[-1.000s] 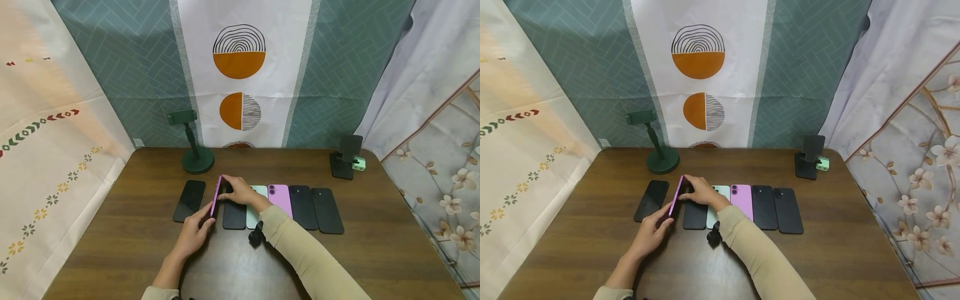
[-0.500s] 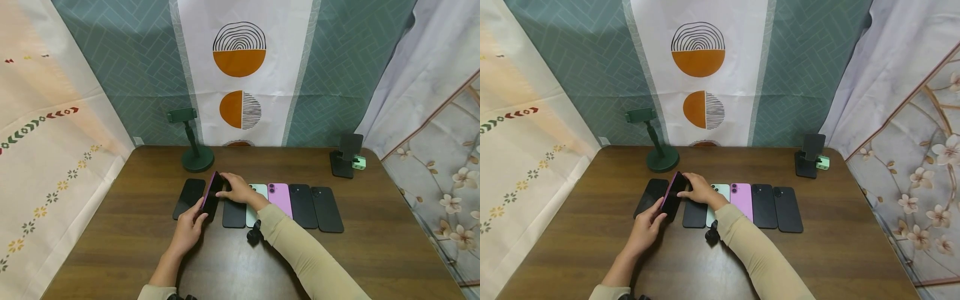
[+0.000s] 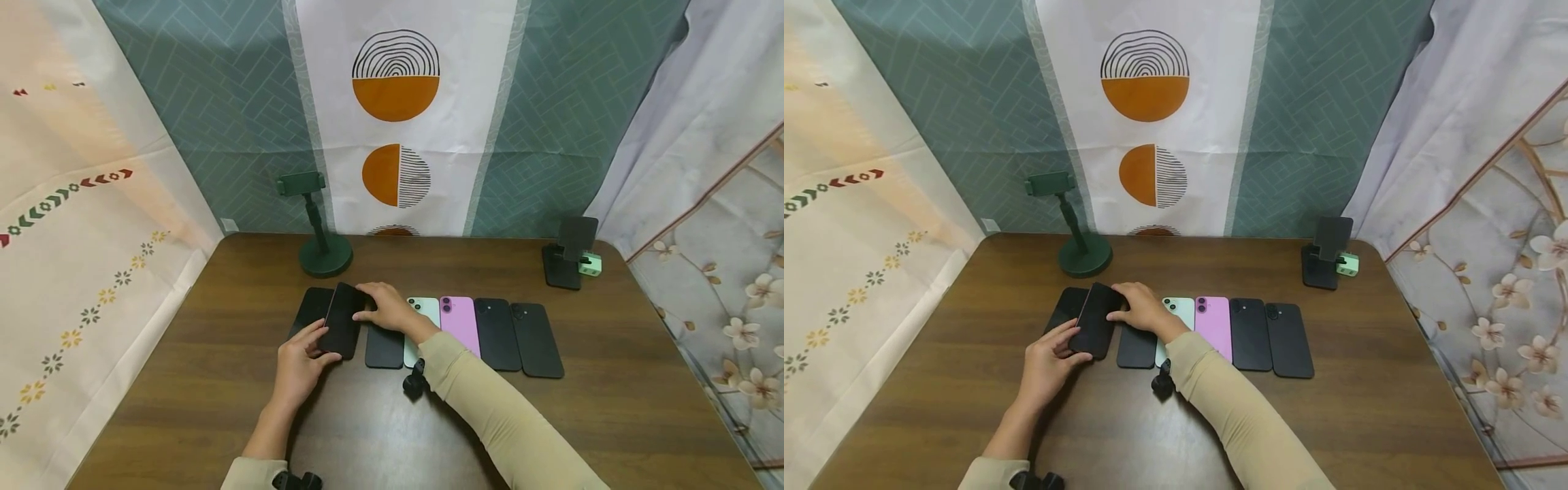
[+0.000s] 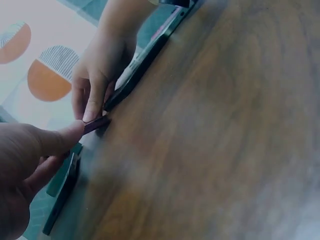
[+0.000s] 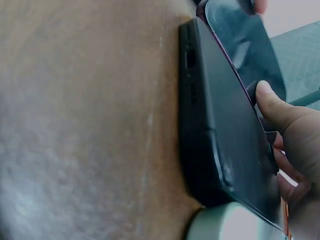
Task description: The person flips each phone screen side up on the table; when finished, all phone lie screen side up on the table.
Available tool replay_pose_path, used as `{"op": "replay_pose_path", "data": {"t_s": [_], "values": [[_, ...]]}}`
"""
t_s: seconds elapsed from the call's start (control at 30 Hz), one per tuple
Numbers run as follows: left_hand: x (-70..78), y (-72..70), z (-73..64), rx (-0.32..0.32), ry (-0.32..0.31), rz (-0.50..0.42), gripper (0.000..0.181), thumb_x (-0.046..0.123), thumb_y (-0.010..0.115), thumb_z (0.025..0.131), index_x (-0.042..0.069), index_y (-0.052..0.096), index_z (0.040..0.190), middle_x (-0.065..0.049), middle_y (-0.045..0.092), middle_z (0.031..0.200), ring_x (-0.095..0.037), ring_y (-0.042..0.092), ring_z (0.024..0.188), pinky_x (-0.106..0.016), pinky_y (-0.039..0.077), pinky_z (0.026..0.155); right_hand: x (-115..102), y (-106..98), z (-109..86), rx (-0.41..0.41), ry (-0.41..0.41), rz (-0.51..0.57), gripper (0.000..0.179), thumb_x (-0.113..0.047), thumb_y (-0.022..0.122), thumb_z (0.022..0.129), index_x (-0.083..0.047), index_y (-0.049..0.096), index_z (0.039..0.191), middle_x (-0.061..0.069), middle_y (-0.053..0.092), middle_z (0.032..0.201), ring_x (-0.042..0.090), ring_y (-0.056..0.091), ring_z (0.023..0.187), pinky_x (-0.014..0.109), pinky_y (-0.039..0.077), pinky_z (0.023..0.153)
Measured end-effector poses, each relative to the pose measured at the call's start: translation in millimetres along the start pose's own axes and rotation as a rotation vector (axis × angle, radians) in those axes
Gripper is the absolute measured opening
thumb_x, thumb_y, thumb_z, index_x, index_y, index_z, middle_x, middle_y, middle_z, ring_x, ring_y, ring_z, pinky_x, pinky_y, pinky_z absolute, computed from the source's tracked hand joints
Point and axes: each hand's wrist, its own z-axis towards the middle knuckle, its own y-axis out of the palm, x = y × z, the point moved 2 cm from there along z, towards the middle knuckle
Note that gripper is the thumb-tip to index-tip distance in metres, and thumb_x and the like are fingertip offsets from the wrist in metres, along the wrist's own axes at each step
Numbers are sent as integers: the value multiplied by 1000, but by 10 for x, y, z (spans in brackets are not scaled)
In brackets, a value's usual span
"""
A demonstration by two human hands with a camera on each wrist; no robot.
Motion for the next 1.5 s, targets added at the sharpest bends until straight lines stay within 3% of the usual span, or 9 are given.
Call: {"op": "replay_pose_path", "data": {"t_s": [0.2,0.67,0.97,1.23,1.5], "values": [[-59,26,9,-9,44,185,58,10,96,61,-3,76,113,-18,71,121,-34,67,101,-50,55,87,-3,-50,-11,-26,-9,-12,70,-37,76,92,-5,50,148,13,53,148,30,48,137,44,38,114],[-80,28,36,-55,15,191,55,17,96,63,-2,77,111,-18,70,122,-38,67,108,-51,55,91,8,-64,-43,-33,-23,-20,69,-37,73,94,-4,49,149,14,51,150,30,46,139,45,36,116],[-68,62,10,-99,53,256,55,20,95,65,-1,77,112,-15,71,120,-33,67,101,-48,56,86,29,-74,-71,-34,-29,-33,68,-36,74,93,-4,50,148,13,53,148,29,48,138,42,38,115],[-27,57,-15,-146,35,274,63,23,94,69,0,71,123,-18,70,124,-37,65,110,-55,52,95,69,-60,-117,-26,-53,9,66,-33,73,95,-1,49,148,16,51,150,30,46,140,44,37,115],[63,80,-48,-188,37,308,69,41,86,80,6,65,135,-14,58,141,-38,53,127,-64,43,102,160,-141,-215,68,-13,46,64,-30,72,96,-1,48,148,16,52,149,31,46,139,44,37,115]]}}
